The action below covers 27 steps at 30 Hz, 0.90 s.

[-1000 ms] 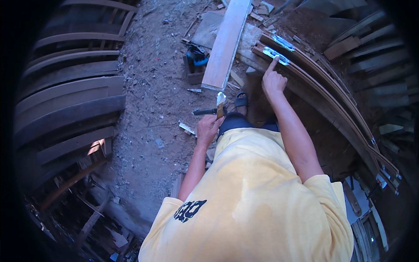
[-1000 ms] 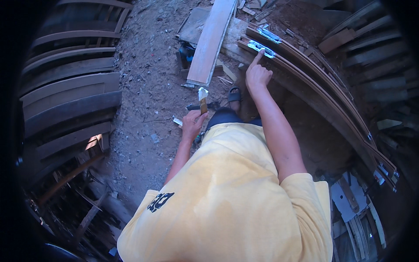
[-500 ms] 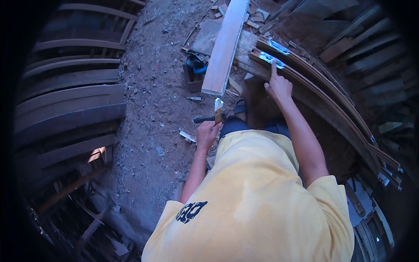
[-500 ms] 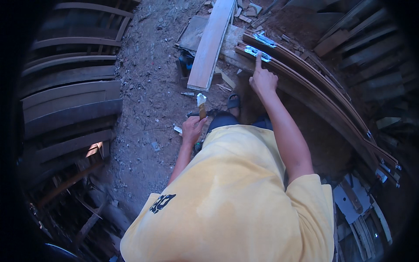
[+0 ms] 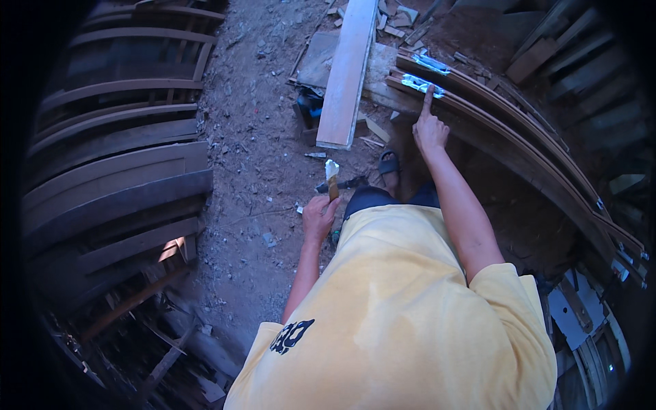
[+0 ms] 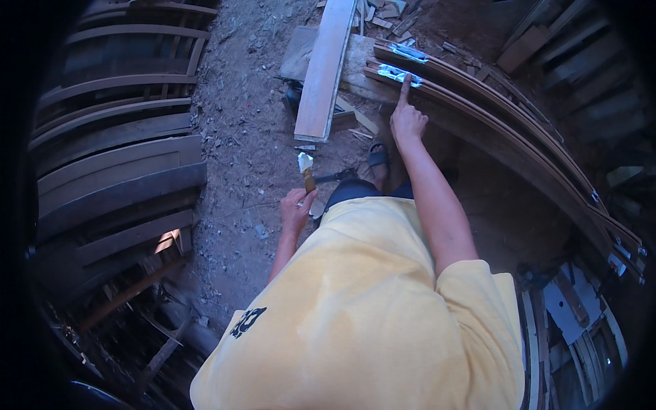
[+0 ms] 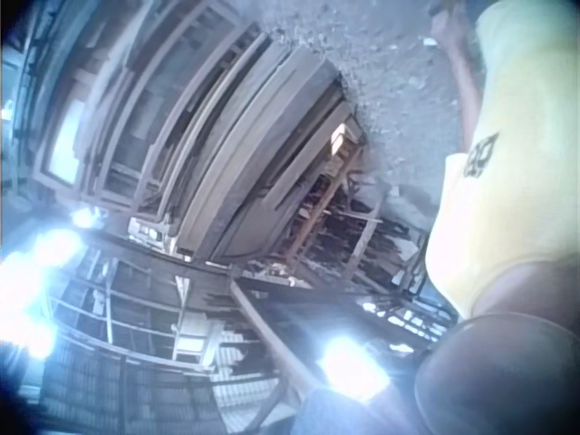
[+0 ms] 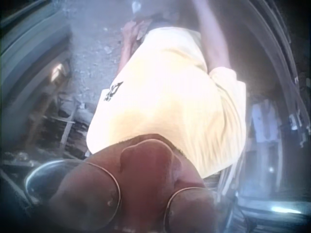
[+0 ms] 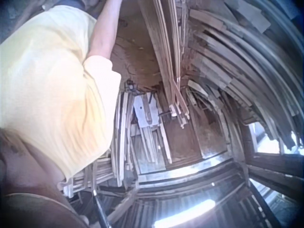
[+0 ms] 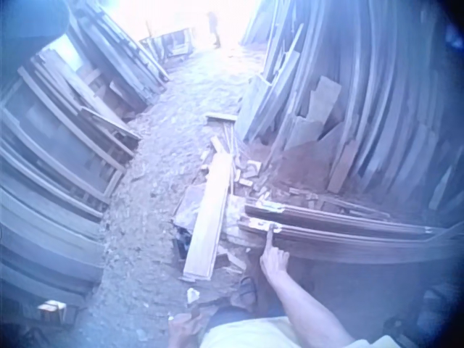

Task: The person applies adhesive from a container onto the ends and joints of wooden boards and frames using a wooden stick.

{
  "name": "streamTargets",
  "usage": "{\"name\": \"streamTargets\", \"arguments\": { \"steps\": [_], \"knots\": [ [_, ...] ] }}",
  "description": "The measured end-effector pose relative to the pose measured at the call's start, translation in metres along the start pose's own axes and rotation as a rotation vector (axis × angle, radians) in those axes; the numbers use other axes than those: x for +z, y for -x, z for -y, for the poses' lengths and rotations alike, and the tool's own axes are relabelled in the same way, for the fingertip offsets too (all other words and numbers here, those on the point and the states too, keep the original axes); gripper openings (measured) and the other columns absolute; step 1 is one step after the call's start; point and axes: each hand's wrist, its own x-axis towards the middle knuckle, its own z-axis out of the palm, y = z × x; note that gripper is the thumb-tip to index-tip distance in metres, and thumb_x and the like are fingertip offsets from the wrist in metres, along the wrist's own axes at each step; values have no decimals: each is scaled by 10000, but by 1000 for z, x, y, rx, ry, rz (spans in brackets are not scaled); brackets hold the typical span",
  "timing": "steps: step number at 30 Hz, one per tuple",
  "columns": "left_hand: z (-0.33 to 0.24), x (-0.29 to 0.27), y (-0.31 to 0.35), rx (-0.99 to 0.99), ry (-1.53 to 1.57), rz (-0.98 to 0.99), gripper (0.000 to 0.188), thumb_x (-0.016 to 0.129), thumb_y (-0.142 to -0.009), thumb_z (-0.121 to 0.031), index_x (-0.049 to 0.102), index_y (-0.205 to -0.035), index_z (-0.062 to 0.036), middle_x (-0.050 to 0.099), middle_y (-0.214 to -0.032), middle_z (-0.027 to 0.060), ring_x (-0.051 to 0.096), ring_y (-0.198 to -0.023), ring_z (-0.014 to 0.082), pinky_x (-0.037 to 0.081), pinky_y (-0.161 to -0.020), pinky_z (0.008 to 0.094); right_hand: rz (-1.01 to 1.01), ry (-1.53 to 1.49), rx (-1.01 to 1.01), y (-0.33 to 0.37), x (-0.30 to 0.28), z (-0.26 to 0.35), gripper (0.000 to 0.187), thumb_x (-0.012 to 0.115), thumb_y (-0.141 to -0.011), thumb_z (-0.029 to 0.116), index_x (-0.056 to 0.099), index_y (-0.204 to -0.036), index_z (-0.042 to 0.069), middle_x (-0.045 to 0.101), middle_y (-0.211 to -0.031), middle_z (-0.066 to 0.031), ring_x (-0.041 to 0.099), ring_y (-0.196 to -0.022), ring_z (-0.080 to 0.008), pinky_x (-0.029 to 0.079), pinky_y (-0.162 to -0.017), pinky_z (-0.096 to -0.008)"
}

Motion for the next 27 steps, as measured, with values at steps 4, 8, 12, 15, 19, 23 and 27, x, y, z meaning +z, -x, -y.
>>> {"name": "streamTargets", "arguments": {
  "steps": [4,8,12,15,19,23,27],
  "knots": [
    [-2,1,-4,44,18,-11,191,763,-922,-202,782,-965,-17,767,-953,154,726,-898,326,557,-804,422,-6,24,-1,1,2,-4,1076,562,-935,115,-241,-1641,235,761,-994,-279,765,-870,-409,565,-846,-565],
    [-1,3,-9,55,-18,-4,195,778,-920,-241,808,-976,-57,776,-942,145,741,-892,301,561,-782,399,-13,58,-11,3,1,-5,1059,553,-946,113,-230,-1646,244,761,-1005,-279,767,-871,-401,553,-848,-564],
    [-3,5,-6,88,-22,-24,206,778,-922,-255,806,-975,-59,774,-936,143,741,-893,301,562,-781,406,-1,108,-26,6,3,0,1140,646,-915,171,-226,-1646,242,765,-999,-264,765,-875,-406,580,-832,-552],
    [-6,6,-7,71,-13,-13,202,778,-924,-256,807,-973,-62,774,-931,139,741,-892,297,563,-785,405,6,115,-26,8,7,1,1065,580,-929,137,-184,-1662,252,768,-990,-258,766,-853,-403,567,-830,-559],
    [-2,10,1,88,28,-41,199,770,-926,-240,794,-954,-44,772,-936,130,737,-893,299,563,-792,407,0,157,-56,8,11,-2,1072,598,-926,161,-174,-1665,254,769,-977,-252,764,-838,-404,567,-817,-550],
    [5,12,13,64,48,-81,208,768,-924,-235,779,-927,-27,766,-929,126,730,-889,301,560,-791,415,5,211,-191,21,-1,16,1070,629,-913,201,-121,-1675,259,773,-981,-234,766,-848,-391,562,-811,-547],
    [0,12,14,69,23,-68,218,772,-923,-238,775,-924,-20,763,-926,129,727,-886,301,557,-782,414,15,121,-70,18,-7,19,778,496,-999,173,168,-1683,344,787,-998,-159,773,-840,-333,500,-887,-526]
  ]
}}
